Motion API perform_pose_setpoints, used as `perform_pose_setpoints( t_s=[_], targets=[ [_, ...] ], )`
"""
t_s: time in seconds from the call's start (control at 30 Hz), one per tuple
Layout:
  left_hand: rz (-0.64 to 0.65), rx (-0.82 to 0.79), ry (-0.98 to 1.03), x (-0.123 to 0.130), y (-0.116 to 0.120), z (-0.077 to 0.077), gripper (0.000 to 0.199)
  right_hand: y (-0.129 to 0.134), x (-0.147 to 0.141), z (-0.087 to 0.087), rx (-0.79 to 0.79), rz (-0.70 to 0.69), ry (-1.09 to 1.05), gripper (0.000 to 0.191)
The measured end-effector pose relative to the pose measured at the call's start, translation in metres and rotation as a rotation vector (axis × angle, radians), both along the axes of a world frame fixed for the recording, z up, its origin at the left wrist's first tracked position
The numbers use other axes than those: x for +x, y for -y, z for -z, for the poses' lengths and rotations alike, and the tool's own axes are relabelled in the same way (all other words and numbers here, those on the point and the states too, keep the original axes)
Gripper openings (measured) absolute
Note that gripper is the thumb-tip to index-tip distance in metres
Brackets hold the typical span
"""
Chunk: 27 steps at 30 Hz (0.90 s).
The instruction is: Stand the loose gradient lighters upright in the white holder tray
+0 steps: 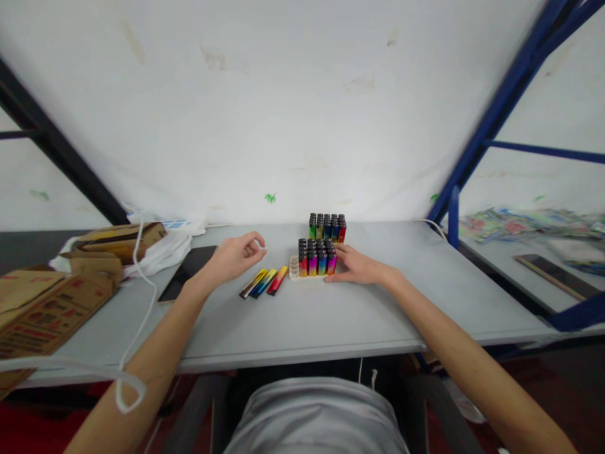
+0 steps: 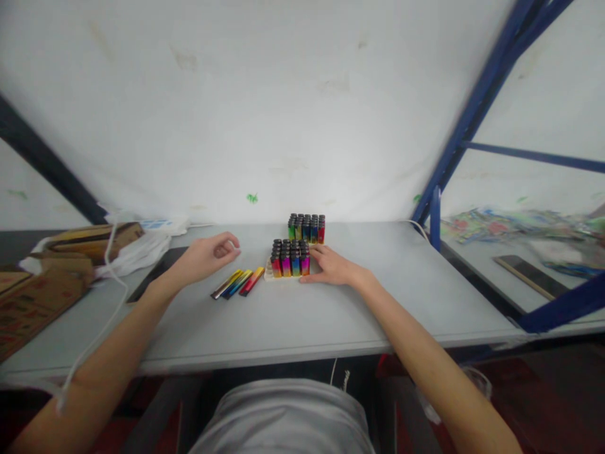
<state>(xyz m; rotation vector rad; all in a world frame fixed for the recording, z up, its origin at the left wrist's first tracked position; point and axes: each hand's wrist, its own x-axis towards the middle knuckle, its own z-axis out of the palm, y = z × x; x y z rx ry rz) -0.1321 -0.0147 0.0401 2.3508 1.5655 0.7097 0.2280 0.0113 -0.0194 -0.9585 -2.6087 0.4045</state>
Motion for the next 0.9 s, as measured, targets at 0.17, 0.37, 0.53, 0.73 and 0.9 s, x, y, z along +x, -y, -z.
perform_pose_setpoints(
  t_s=[0.17,0.37,0.53,0.73,0.9],
  targets=[
    [0.036,-0.274,-0.228,-0.014,0.002,-0.004,0.041,0.002,-0.001,-0.003,-0.009,0.002,-0.015,0.084],
    [0.026,-0.428,-0.254,-0.016,0.010,-0.006,0.041,0.003,-0.002,-0.004,-0.012,-0.002,-0.016,0.083],
    [0.060,-0.345,-0.253,-0.002,0.010,-0.003,0.031,0.002,-0.001,-0.002,-0.007,-0.003,-0.030,0.085],
    [0.030,-0.153,-0.337,0.007,0.002,0.011,0.023,0.003,-0.001,-0.001,-0.007,0.024,-0.015,0.089],
    [0.073,-0.009,-0.316,0.009,-0.006,0.025,0.017,0.002,-0.001,-0.001,-0.009,0.014,-0.026,0.086]
  ],
)
